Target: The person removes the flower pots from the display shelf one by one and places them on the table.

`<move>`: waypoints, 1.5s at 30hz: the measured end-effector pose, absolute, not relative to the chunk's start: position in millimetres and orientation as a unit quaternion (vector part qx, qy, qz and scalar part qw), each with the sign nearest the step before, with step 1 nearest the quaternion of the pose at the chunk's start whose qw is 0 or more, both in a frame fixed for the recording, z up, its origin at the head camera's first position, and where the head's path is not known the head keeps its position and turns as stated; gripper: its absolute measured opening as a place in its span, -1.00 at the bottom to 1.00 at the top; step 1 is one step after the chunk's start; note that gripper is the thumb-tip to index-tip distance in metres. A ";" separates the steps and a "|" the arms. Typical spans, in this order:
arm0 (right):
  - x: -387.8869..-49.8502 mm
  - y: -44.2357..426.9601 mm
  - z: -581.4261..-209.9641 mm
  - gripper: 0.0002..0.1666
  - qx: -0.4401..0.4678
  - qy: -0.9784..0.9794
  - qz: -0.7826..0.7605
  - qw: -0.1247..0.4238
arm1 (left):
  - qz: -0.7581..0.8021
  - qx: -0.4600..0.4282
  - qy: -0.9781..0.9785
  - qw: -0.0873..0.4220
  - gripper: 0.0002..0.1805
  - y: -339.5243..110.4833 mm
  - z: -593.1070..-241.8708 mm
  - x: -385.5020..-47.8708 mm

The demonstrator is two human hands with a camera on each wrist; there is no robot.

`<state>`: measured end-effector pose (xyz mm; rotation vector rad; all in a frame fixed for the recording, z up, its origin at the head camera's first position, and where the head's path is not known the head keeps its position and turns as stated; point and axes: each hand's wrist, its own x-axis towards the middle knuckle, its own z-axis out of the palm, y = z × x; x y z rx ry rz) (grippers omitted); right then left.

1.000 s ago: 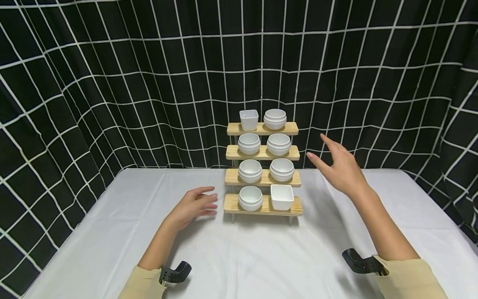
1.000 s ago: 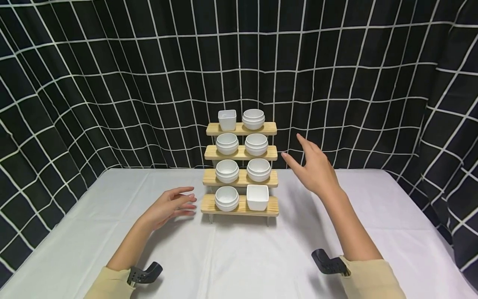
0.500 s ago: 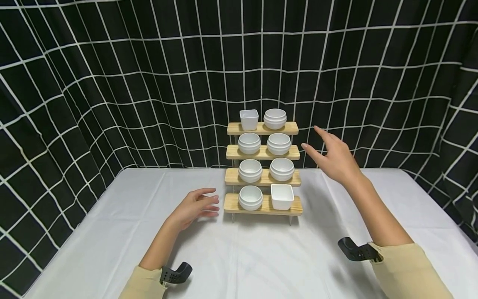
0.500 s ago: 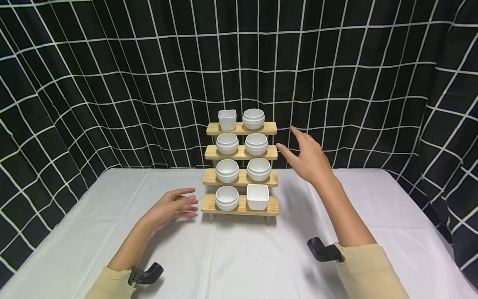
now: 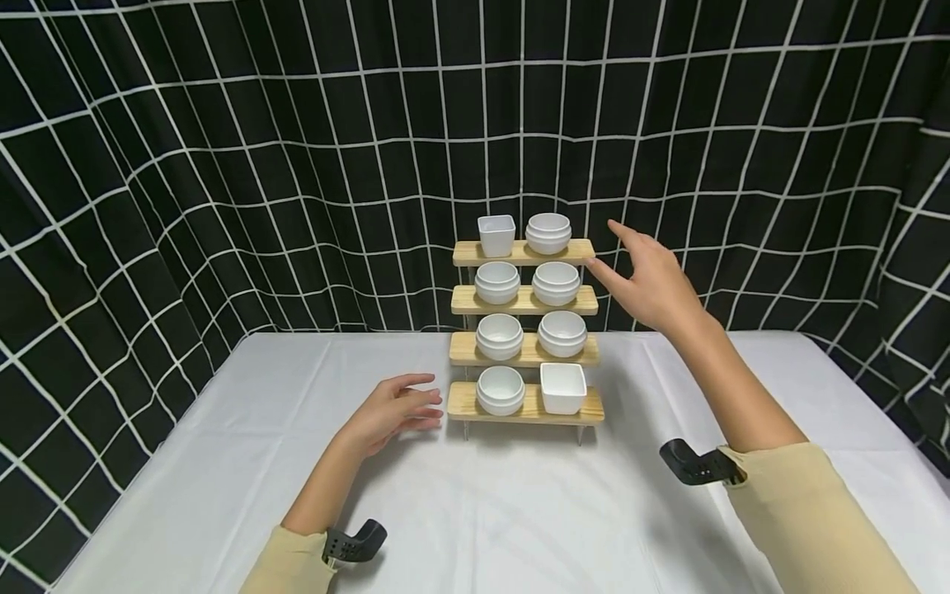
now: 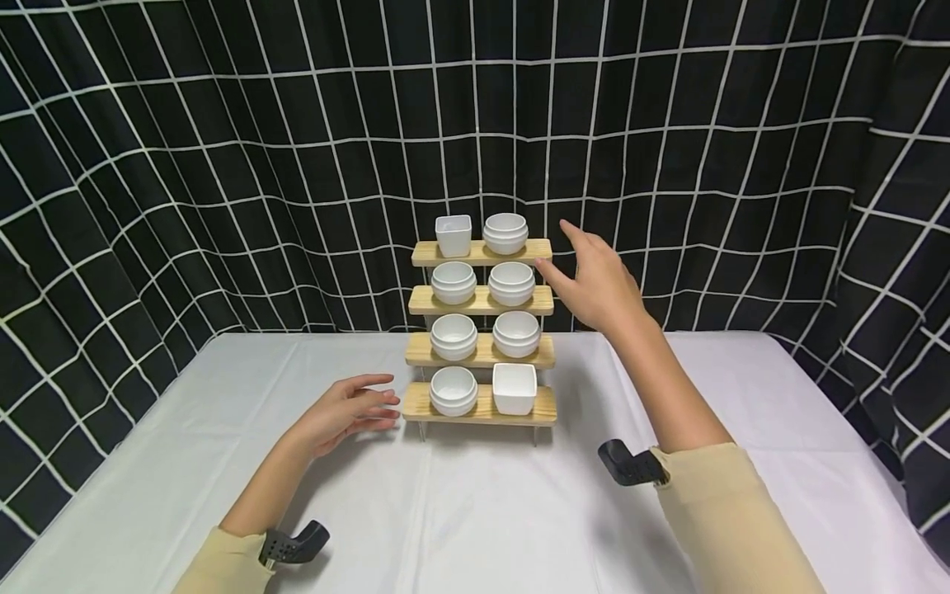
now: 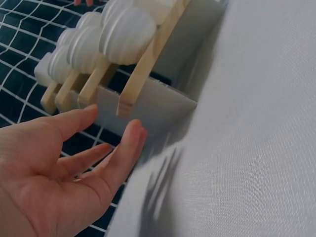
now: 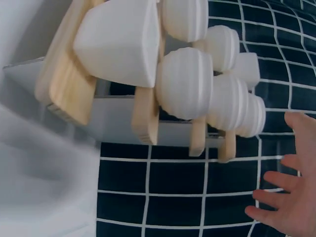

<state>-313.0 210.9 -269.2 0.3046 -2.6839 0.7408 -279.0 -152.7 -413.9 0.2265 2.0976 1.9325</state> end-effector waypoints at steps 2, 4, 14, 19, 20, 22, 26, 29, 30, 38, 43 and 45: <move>-315.3 207.8 -264.6 -0.07 0.110 -0.944 0.259 0.172 | 0.674 0.076 0.721 0.140 -0.37 -152.3 -413.4 -278.8; -316.9 204.8 -260.7 -0.08 0.112 -0.944 0.258 0.174 | 0.681 0.073 0.715 0.142 -0.37 -151.5 -413.1 -278.6; -322.3 195.8 -252.7 -0.10 0.122 -0.938 0.275 0.171 | 0.709 0.055 0.685 0.159 -0.37 -144.7 -416.1 -276.7; -326.6 190.4 -249.3 -0.13 0.135 -0.933 0.280 0.179 | 0.703 0.062 0.691 0.156 -0.38 -143.2 -418.3 -277.4; -327.7 189.0 -248.4 -0.13 0.138 -0.932 0.282 0.179 | 0.702 0.063 0.692 0.155 -0.38 -143.1 -418.7 -277.6; -330.4 186.4 -246.7 -0.14 0.144 -0.931 0.284 0.180 | 0.701 0.065 0.693 0.154 -0.39 -142.9 -419.3 -277.7; -335.4 180.9 -243.4 -0.15 0.150 -0.929 0.289 0.177 | 0.703 0.065 0.691 0.153 -0.41 -142.9 -420.4 -278.0; -338.7 178.2 -242.0 -0.15 0.148 -0.928 0.294 0.175 | 0.706 0.063 0.688 0.155 -0.41 -142.8 -420.8 -278.4; -339.7 177.4 -241.8 -0.15 0.148 -0.927 0.297 0.174 | 0.708 0.063 0.686 0.155 -0.41 -142.6 -420.7 -278.5; -346.5 170.6 -239.1 -0.17 0.153 -0.925 0.303 0.171 | 0.713 0.056 0.680 0.164 -0.40 -141.7 -418.0 -276.6; -349.5 166.7 -235.6 -0.19 0.159 -0.925 0.297 0.175 | 0.714 0.056 0.676 0.172 -0.41 -141.7 -418.6 -277.2; -350.9 164.6 -234.4 -0.20 0.160 -0.925 0.298 0.173 | 0.715 0.055 0.674 0.175 -0.41 -141.7 -419.1 -277.4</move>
